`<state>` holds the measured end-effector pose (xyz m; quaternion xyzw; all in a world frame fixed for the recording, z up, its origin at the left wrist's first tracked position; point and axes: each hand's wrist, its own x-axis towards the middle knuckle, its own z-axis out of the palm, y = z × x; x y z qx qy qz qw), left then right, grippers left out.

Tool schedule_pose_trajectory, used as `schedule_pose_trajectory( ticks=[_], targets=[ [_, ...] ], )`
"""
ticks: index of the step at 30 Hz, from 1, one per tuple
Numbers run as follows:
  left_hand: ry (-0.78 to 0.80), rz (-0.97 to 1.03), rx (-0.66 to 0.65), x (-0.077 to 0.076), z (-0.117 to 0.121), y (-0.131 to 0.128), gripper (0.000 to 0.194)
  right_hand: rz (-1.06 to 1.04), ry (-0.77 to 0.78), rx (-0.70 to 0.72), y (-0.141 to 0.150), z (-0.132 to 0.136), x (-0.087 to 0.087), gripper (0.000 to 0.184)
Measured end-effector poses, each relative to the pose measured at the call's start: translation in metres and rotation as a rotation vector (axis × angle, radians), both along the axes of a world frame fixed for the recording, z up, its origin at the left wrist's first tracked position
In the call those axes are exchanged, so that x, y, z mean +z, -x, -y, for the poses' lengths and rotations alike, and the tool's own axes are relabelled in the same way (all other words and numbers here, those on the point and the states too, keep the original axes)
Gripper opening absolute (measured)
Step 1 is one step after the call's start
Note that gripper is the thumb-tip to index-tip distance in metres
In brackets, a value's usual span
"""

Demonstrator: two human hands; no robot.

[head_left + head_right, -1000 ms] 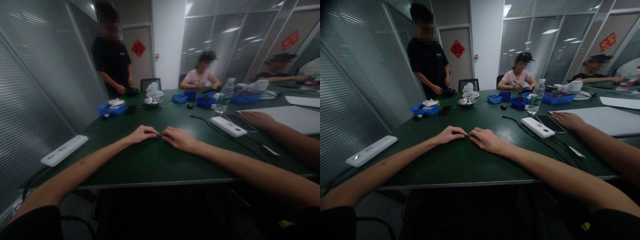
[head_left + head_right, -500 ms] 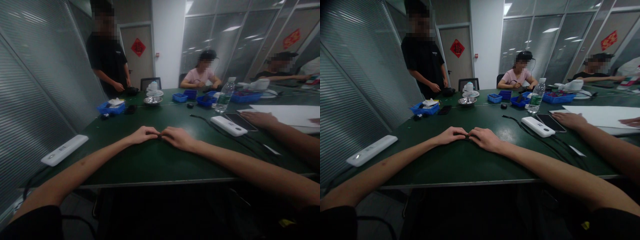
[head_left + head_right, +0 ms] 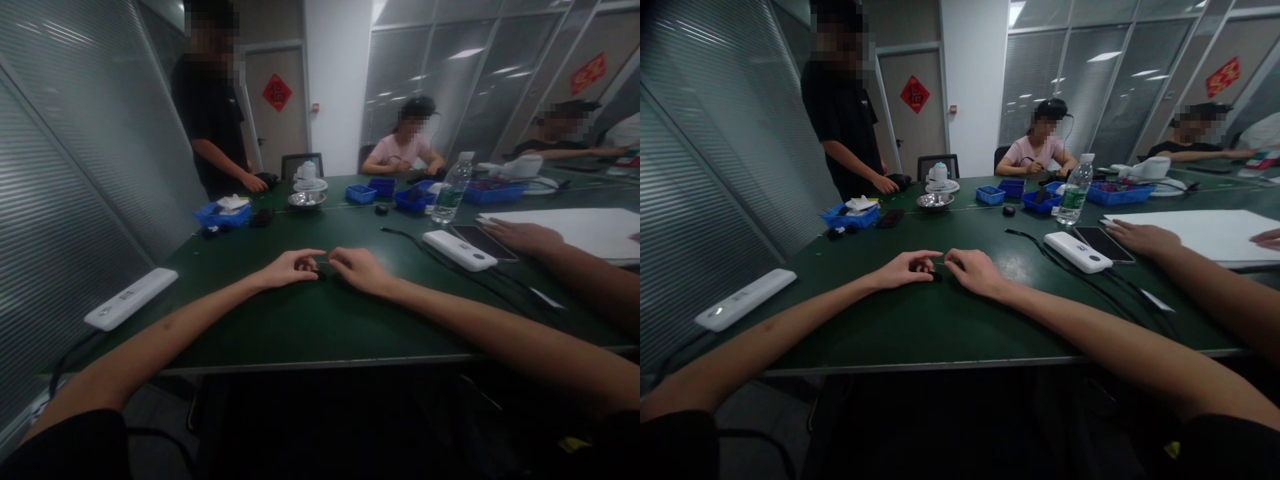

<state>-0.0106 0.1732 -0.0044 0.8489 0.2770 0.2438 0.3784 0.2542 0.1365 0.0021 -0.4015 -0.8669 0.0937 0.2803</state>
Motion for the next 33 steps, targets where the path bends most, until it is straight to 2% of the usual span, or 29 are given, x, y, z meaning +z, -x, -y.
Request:
schedule_pose_trajectory(
  ticks=[2,7,12,19,23,28,33],
  targets=[
    [-0.006,-0.001,0.01,0.002,0.0,0.0,0.071,0.008,0.029,-0.06,-0.004,-0.003,0.0,0.024],
    [-0.136,-0.073,0.05,0.006,0.001,0.002,0.032,0.018,0.061,-0.155,-0.013,-0.007,0.001,0.024],
    [-0.287,-0.064,0.027,0.005,0.008,-0.005,0.02,0.057,0.069,-0.174,-0.013,-0.01,-0.001,0.025],
    [-0.327,-0.11,0.082,0.005,0.02,-0.015,0.024,0.069,0.061,-0.166,-0.011,-0.01,-0.001,0.027],
    [-0.25,-0.103,0.105,0.007,0.015,-0.013,0.026,0.084,0.054,-0.157,-0.013,-0.01,-0.002,0.027],
    [-0.166,-0.093,0.161,0.007,-0.002,0.0,0.029,0.091,0.036,-0.145,-0.013,-0.007,-0.001,0.028],
    [-0.09,-0.096,0.234,0.004,-0.039,0.031,0.036,0.097,0.042,-0.142,-0.013,-0.006,0.0,0.028]
  ],
)
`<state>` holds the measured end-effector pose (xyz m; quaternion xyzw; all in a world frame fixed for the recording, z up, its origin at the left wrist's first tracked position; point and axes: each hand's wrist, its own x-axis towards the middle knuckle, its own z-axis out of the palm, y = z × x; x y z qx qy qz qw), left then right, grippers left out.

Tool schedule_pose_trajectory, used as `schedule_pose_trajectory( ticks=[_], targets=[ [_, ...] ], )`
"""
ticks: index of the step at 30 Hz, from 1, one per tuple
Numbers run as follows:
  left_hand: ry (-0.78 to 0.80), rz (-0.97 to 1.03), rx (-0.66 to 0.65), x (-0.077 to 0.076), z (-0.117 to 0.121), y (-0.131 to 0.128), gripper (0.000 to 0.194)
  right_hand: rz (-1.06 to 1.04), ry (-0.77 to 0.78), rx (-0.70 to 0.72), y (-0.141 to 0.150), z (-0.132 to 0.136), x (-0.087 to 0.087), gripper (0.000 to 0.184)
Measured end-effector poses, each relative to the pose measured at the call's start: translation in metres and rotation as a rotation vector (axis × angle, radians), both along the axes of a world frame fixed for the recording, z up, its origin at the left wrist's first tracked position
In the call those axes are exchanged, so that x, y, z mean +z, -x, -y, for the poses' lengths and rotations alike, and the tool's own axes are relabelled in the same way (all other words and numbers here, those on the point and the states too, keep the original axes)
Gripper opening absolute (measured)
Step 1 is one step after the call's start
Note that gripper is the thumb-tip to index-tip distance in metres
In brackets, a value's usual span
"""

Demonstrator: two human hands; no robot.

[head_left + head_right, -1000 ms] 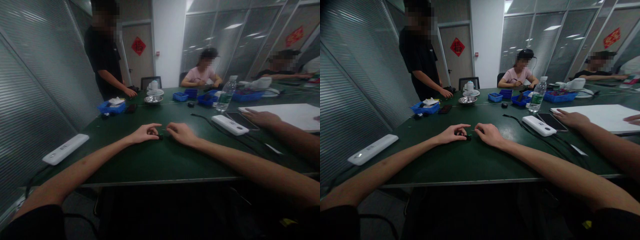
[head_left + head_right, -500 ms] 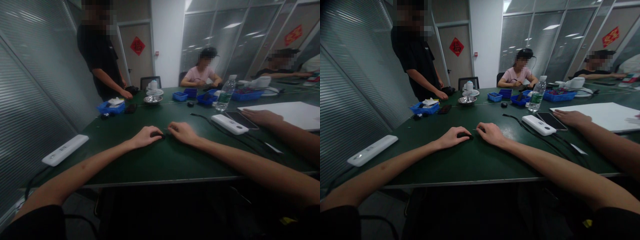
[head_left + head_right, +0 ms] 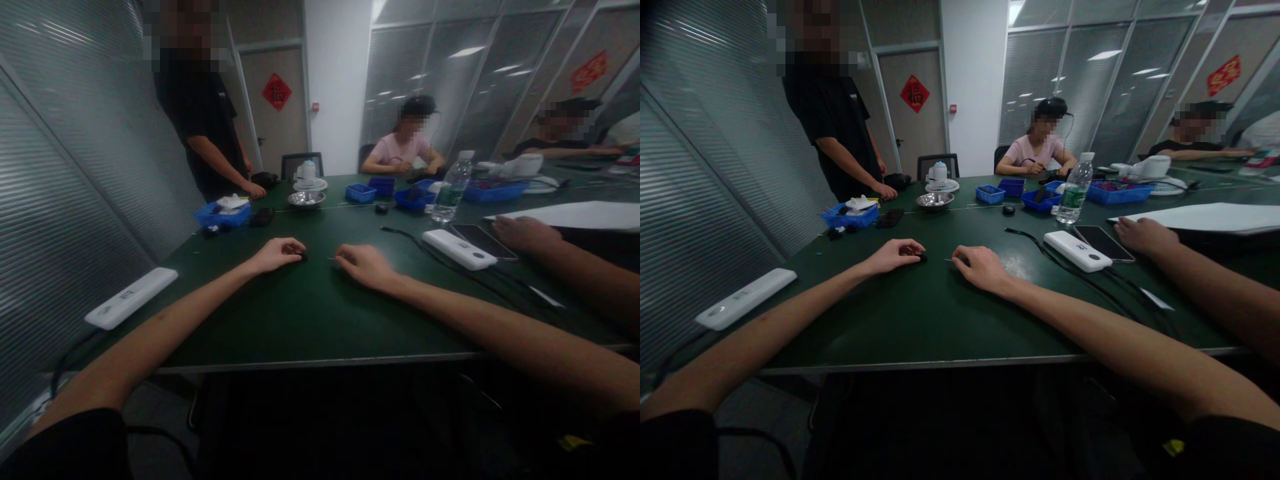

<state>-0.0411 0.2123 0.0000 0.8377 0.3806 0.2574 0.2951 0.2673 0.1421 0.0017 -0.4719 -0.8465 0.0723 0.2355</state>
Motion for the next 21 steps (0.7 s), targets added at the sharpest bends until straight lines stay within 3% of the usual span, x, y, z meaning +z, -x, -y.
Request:
schedule_pose_trajectory(
  ticks=[8,12,16,21],
  targets=[
    [0.204,0.141,0.336,-0.002,-0.059,0.106,0.049,-0.004,-0.005,0.021,-0.003,0.0,-0.002,0.027],
    [0.104,0.165,0.523,-0.006,-0.072,0.152,0.048,-0.002,0.021,0.024,-0.003,0.002,0.001,0.028],
    [-0.023,0.086,0.603,-0.008,-0.071,0.169,0.041,0.005,0.027,0.02,-0.002,0.005,0.004,0.028],
    [-0.203,-0.093,0.605,-0.002,-0.057,0.156,0.023,0.015,0.031,0.018,-0.002,0.006,0.005,0.028]
  ],
)
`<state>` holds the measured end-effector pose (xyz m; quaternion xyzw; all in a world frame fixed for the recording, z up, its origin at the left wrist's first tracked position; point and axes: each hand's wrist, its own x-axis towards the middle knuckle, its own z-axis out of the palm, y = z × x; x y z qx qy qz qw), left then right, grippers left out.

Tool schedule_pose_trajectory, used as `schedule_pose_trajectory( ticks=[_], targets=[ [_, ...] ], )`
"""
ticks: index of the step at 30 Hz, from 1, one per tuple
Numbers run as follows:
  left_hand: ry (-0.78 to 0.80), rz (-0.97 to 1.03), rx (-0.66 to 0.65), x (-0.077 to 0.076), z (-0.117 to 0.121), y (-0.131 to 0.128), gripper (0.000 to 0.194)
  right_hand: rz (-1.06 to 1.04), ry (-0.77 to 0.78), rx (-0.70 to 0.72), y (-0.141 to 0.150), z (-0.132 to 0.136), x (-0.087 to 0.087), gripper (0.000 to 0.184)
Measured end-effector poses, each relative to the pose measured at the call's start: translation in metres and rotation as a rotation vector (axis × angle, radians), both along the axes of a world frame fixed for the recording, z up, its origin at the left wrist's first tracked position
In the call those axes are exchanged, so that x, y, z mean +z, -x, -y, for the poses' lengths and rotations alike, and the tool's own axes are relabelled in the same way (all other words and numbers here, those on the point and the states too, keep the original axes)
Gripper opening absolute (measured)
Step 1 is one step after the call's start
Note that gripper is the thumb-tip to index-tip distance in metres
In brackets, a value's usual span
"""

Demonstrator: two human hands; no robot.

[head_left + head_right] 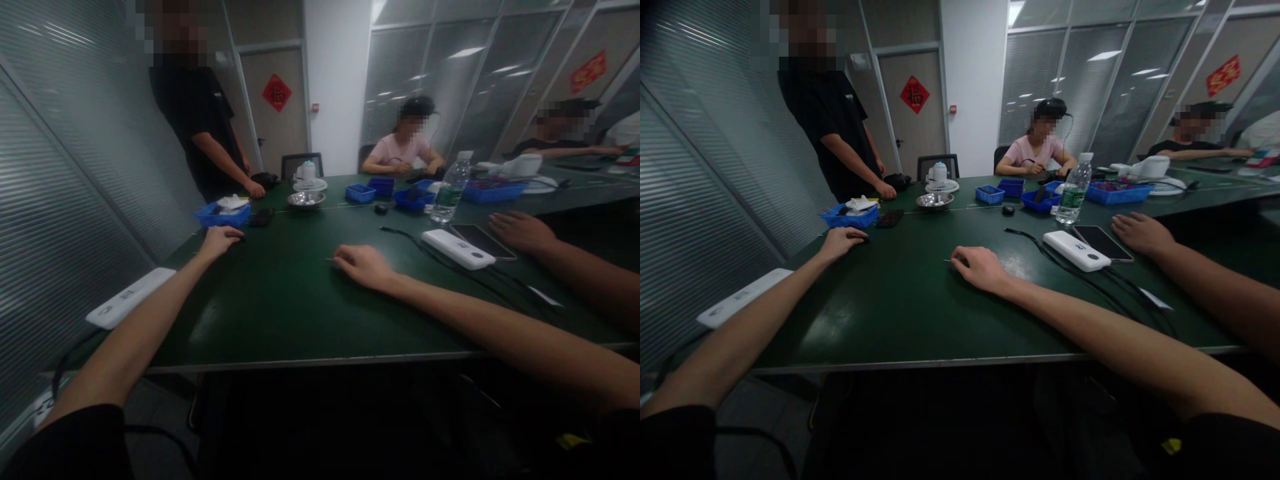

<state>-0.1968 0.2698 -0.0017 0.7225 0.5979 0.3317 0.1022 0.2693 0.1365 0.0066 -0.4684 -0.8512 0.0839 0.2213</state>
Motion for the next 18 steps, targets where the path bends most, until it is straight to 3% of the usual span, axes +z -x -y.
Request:
schedule_pose_trajectory(
  ticks=[9,15,18],
  targets=[
    [-0.084,-0.057,0.018,-0.003,0.0,-0.002,0.018,0.01,-0.005,0.01,-0.001,-0.001,0.0,0.028],
    [-0.074,0.014,-0.023,-0.01,-0.007,0.002,0.037,-0.002,-0.018,0.025,-0.002,-0.003,-0.003,0.028],
    [-0.064,-0.029,0.001,-0.007,-0.006,0.0,0.038,0.001,-0.01,0.015,-0.002,-0.003,-0.002,0.028]
  ],
)
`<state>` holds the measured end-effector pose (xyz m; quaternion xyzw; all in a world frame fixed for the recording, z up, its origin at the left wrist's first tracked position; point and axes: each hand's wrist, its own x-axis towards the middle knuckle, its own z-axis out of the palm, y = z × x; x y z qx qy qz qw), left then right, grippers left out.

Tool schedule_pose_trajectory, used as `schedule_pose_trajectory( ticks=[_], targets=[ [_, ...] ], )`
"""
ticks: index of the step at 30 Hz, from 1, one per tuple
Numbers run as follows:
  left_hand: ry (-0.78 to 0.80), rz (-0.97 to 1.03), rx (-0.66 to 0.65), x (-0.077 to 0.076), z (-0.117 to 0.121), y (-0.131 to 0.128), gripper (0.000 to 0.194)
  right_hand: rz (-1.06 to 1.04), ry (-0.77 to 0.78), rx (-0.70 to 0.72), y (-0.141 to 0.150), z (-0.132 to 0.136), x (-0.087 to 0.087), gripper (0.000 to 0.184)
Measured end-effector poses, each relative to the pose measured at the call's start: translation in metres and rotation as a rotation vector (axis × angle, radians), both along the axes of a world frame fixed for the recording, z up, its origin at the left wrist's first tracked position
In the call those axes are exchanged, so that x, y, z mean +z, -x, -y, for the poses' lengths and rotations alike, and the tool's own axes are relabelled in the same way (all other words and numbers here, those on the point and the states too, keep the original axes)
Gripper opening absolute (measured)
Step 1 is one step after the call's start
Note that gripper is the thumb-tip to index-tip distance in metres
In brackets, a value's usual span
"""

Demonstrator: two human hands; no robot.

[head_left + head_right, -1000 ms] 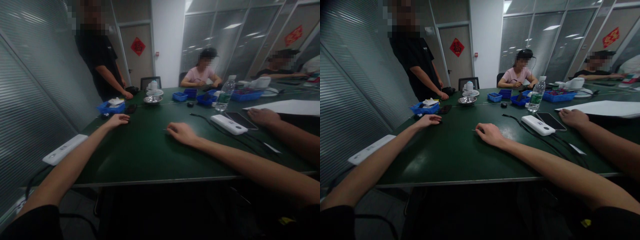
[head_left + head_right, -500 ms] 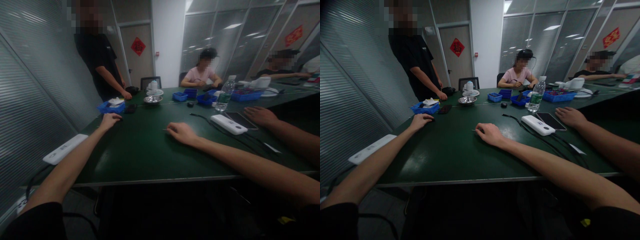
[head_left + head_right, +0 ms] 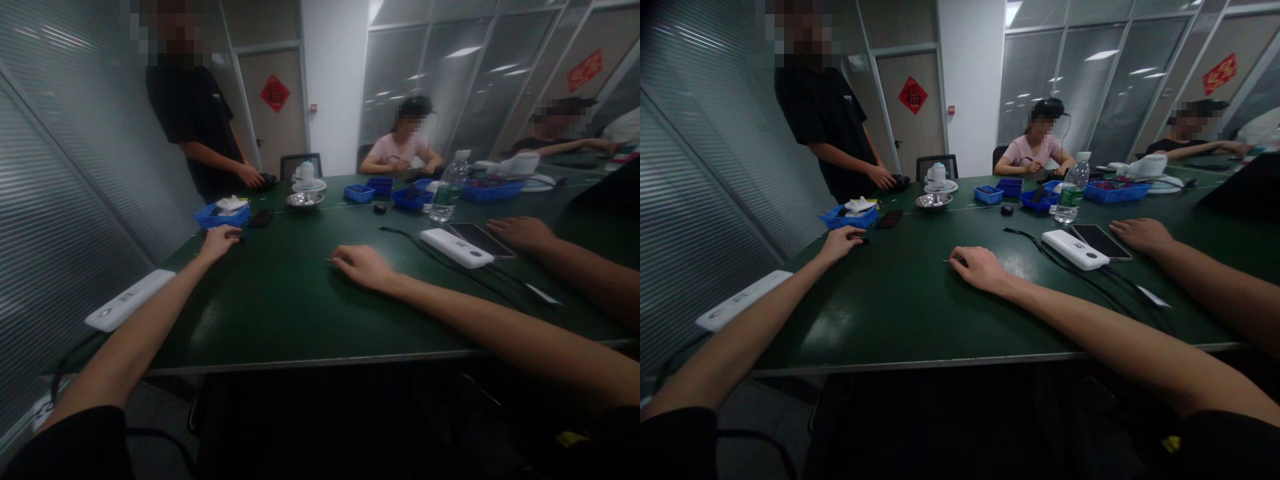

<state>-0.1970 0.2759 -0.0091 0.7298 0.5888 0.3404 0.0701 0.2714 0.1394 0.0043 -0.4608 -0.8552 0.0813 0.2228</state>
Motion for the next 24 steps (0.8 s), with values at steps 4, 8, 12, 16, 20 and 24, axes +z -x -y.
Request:
schedule_pose_trajectory(
  ticks=[4,8,12,16,20,24],
  targets=[
    [0.014,-0.064,0.018,0.005,0.004,-0.002,0.029,0.003,0.007,-0.002,0.0,0.001,0.001,0.027],
    [0.034,-0.032,0.029,0.009,0.008,-0.004,0.029,0.004,0.003,0.007,0.001,0.001,0.002,0.028],
    [0.077,0.009,0.063,0.012,0.011,-0.006,0.03,0.002,0.011,0.003,0.001,0.002,0.003,0.027],
    [0.069,-0.011,0.067,0.012,0.01,-0.004,0.026,0.009,0.014,0.005,0.001,0.002,0.004,0.027],
    [0.064,-0.026,0.047,0.011,0.008,-0.002,0.023,0.01,0.008,0.013,0.001,0.001,0.003,0.027],
    [0.039,-0.055,0.057,0.013,0.009,-0.003,0.018,0.009,-0.018,0.023,0.0,0.0,0.001,0.026]
  ],
)
